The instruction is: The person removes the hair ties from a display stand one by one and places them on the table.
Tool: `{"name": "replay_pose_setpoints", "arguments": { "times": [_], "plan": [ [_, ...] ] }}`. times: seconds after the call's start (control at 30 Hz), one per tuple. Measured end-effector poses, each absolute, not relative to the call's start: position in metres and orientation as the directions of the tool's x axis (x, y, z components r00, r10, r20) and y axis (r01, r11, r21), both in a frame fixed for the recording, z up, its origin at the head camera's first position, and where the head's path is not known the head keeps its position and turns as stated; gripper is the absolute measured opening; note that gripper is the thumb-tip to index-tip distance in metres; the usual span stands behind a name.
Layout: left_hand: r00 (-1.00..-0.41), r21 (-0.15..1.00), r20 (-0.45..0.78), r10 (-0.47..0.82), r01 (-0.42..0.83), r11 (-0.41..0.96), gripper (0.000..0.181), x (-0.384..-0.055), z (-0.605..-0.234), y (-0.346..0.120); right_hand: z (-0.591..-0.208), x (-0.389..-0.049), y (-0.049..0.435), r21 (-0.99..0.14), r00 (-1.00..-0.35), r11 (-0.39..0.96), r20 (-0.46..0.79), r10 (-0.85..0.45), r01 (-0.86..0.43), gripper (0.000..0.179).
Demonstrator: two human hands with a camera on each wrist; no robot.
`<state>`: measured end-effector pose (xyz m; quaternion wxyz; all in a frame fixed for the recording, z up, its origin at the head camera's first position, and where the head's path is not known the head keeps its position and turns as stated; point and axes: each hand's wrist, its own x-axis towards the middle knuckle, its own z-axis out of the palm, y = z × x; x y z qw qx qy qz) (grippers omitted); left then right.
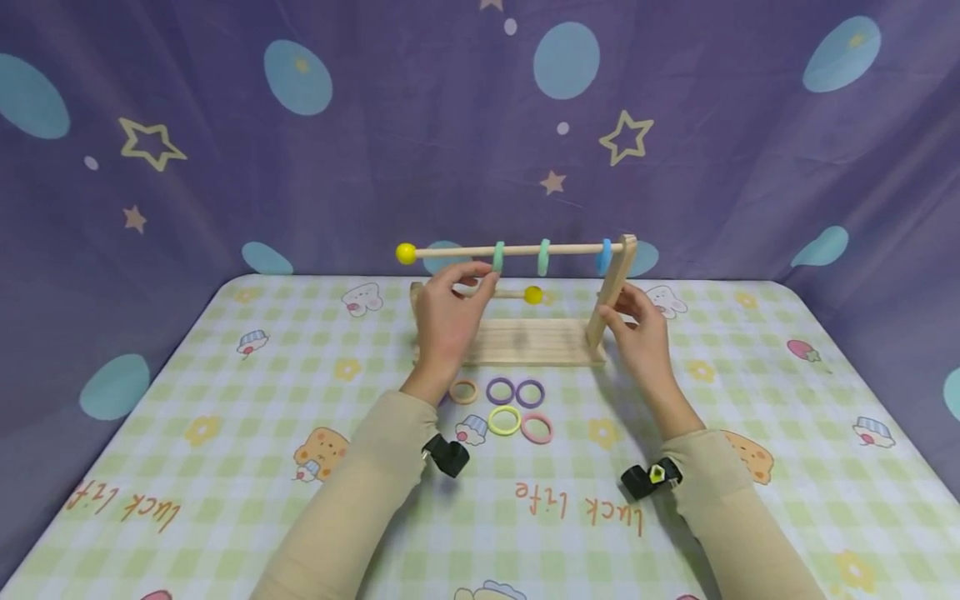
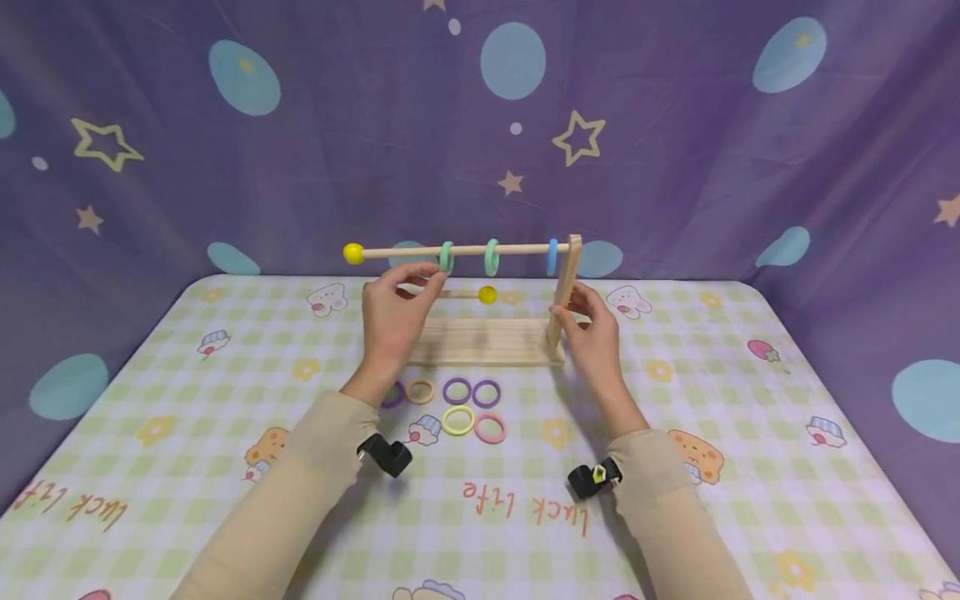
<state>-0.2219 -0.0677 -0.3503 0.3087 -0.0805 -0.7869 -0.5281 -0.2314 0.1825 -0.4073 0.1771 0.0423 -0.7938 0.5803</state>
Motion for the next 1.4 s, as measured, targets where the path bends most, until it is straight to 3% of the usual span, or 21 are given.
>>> {"name": "replay_pose_setpoints", "arguments": {
  "times": [1.4],
  "plan": [
    [-0.767,0.798,0.579,-0.276,0.462,0.388,0.013,-0.218,-0.351,-0.098,-0.405,-0.229,0.183,-0.913,-0.939,0.314,0.316,0.136,-0.262,0.048]
  ]
}}
